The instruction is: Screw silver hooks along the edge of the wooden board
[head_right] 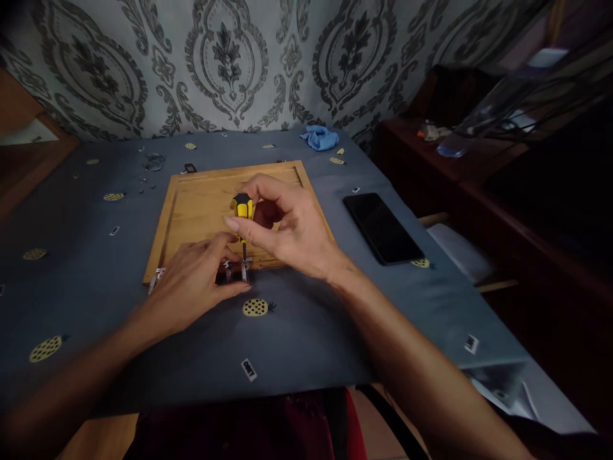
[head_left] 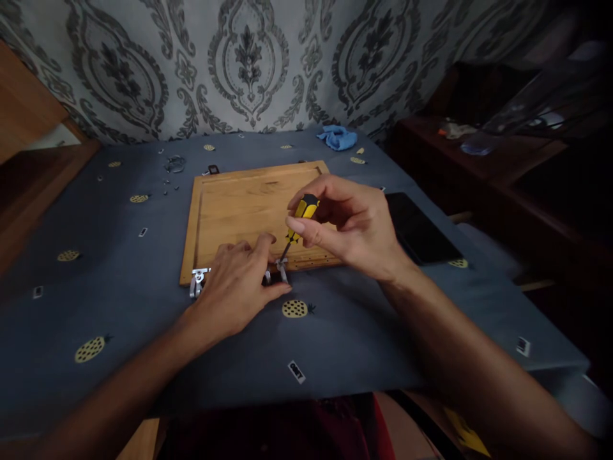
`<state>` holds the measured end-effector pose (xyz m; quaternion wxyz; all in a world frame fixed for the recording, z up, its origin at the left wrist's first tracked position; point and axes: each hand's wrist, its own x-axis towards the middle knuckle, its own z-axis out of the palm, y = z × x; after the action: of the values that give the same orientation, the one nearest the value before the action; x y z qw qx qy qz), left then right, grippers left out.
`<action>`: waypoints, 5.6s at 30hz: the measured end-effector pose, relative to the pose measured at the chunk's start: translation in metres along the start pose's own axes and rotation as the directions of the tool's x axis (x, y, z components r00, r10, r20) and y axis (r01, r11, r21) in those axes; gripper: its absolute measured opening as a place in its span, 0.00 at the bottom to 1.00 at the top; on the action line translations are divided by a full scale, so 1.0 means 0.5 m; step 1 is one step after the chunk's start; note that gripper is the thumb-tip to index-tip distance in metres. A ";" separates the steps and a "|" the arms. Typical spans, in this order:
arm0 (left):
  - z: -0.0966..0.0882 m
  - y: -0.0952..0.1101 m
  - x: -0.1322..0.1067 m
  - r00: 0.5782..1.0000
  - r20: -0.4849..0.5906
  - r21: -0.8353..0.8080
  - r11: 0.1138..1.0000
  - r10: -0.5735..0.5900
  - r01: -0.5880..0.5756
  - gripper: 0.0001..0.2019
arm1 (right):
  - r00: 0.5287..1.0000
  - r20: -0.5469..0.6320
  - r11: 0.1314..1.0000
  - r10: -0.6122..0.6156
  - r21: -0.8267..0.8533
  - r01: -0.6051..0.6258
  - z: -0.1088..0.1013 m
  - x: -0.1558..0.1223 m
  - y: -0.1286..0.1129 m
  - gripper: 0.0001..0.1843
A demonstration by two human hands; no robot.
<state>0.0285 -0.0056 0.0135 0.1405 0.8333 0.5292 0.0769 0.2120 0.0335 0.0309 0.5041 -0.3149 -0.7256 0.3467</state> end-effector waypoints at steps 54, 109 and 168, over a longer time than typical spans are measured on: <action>0.005 -0.002 -0.003 1.000 -0.030 0.028 1.000 0.008 -0.007 0.24 | 0.996 -0.075 0.998 -0.057 0.031 0.060 0.013 -0.005 0.002 0.17; 0.007 -0.003 -0.005 0.999 -0.045 0.066 0.998 0.014 -0.011 0.21 | 0.985 -0.045 0.982 -0.168 -0.100 0.163 0.006 -0.002 0.001 0.21; 0.004 0.001 -0.005 0.999 -0.035 0.054 0.999 -0.005 0.007 0.24 | 0.999 -0.048 0.992 0.010 0.129 -0.004 0.014 -0.010 -0.009 0.19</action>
<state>0.0284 -0.0081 0.0117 0.1088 0.8336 0.5361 0.0769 0.2062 0.0257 0.0301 0.5395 -0.2926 -0.6882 0.3869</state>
